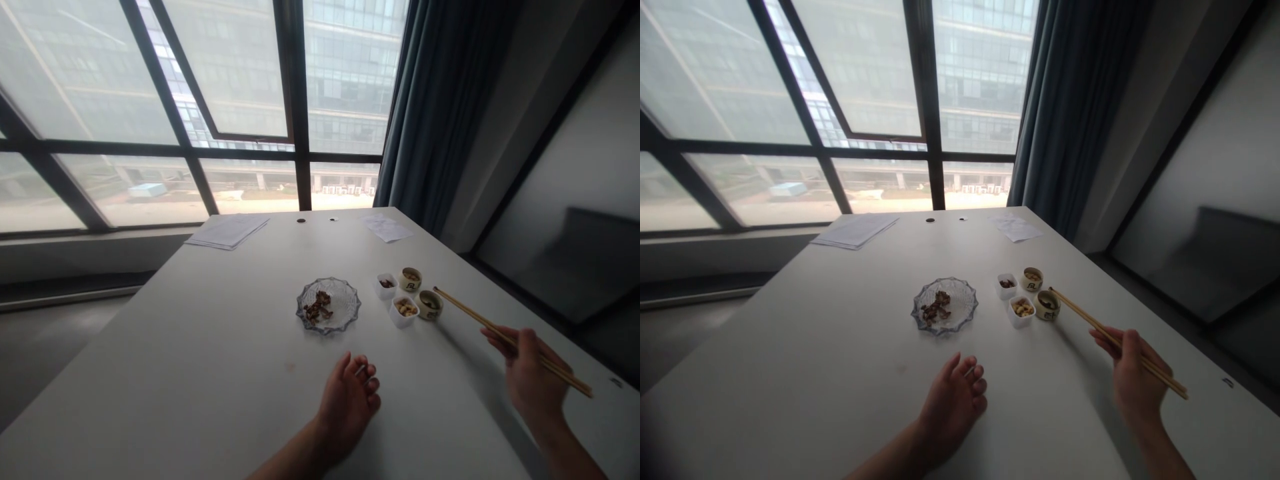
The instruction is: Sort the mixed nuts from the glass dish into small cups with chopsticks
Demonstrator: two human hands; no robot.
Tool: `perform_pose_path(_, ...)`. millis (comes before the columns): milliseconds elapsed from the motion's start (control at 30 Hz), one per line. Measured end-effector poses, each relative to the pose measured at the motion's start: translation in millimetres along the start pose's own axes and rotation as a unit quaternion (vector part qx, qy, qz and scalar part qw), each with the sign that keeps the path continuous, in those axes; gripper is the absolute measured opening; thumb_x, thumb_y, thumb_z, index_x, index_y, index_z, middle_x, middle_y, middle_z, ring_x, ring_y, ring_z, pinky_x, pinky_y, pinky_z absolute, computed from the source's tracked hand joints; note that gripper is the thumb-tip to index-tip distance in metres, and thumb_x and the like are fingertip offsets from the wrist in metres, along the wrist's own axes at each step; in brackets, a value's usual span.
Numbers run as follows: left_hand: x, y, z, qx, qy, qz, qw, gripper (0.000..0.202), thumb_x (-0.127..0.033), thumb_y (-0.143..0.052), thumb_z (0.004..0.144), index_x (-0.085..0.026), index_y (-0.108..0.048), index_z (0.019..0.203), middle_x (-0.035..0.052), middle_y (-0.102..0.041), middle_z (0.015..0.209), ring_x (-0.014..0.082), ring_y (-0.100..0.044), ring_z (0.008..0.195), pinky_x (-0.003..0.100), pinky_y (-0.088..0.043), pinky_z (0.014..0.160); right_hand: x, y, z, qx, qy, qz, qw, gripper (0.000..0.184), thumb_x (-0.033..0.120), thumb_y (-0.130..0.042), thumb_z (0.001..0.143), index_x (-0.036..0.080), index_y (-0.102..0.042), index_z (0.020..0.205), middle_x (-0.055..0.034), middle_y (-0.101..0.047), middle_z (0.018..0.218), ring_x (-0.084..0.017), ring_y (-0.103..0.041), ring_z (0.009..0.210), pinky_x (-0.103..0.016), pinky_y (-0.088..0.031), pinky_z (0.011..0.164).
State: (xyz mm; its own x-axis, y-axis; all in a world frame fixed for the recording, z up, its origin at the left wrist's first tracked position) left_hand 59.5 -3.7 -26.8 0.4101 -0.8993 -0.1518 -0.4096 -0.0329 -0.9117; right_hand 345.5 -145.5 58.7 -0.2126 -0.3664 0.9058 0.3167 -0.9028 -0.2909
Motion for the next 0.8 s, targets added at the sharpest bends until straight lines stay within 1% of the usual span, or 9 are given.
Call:
perform_pose_path(133,-1.1,-1.4,-1.4,0.004,-0.002,0.000,1.000,0.020,-0.037,-0.061,0.088,-0.018,-0.055,0.088,0.0002,-0.058,0.077,0.0117,-0.050,0.060,0.024,-0.029,0.056,-13.2,12.0,-7.9,-0.020,-0.013,0.008,1.000,0.039,0.046,-0.071,0.082,0.007,-0.069,0.081,-0.0109,-0.072,0.072,-0.022,-0.073,0.062,-0.030,-0.063,0.062)
perform_pose_path(300,-2.2,-1.6,-1.6,0.001,-0.001,0.001,1.000,0.020,-0.037,-0.060,0.089,-0.018,-0.055,0.088,0.0003,-0.057,0.077,0.0121,-0.049,0.061,0.024,-0.029,0.056,-21.5,17.0,-11.2,-0.015,-0.021,-0.010,1.000,0.039,0.047,-0.072,0.082,0.007,-0.070,0.084,-0.0113,-0.073,0.073,-0.021,-0.073,0.063,-0.028,-0.062,0.062)
perform_pose_path(467,-2.5,-2.3,-1.7,0.003,0.004,0.000,1.000,0.019,-0.036,-0.062,0.088,-0.018,-0.055,0.087,0.0000,-0.057,0.076,0.0122,-0.050,0.061,0.024,-0.030,0.056,-26.1,10.3,-11.6,0.042,-0.033,-0.060,0.997,0.039,0.047,-0.071,0.083,0.009,-0.070,0.086,-0.0139,-0.074,0.081,-0.024,-0.075,0.072,-0.031,-0.063,0.066)
perform_pose_path(533,-2.7,-2.8,-2.1,0.003,0.003,0.005,1.000,0.019,-0.036,-0.062,0.088,-0.018,-0.055,0.087,0.0000,-0.057,0.076,0.0119,-0.050,0.061,0.024,-0.031,0.056,-26.6,8.0,-12.3,0.056,-0.031,-0.068,0.996,0.038,0.048,-0.069,0.084,0.009,-0.069,0.087,-0.0141,-0.074,0.082,-0.024,-0.075,0.074,-0.032,-0.063,0.067)
perform_pose_path(700,-2.5,-3.3,-2.4,-0.002,0.001,0.005,1.000,0.020,-0.036,-0.062,0.088,-0.018,-0.055,0.087,0.0001,-0.057,0.076,0.0119,-0.050,0.061,0.024,-0.030,0.056,-27.9,10.4,-12.2,0.047,-0.012,-0.067,0.997,0.037,0.048,-0.066,0.087,0.011,-0.069,0.086,-0.0125,-0.073,0.080,-0.024,-0.074,0.072,-0.033,-0.063,0.066)
perform_pose_path(800,-2.3,-2.9,-2.1,0.000,0.000,0.003,1.000,0.020,-0.037,-0.061,0.089,-0.018,-0.055,0.087,0.0002,-0.058,0.077,0.0120,-0.050,0.061,0.024,-0.030,0.056,-24.8,9.6,-14.2,0.045,0.013,-0.062,0.997,0.036,0.046,-0.066,0.087,0.011,-0.069,0.086,-0.0119,-0.073,0.080,-0.024,-0.074,0.072,-0.033,-0.063,0.064)
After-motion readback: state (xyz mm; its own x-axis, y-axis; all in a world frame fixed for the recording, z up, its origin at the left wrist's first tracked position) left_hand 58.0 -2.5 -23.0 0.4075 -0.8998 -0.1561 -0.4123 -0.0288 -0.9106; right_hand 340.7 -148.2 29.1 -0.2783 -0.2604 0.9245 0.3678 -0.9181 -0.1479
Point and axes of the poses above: each hand's wrist, its own z-axis towards the middle knuckle, its own y-axis out of the back of the hand, x = y × z, the point moved 6 cm from there along z, towards the middle knuckle
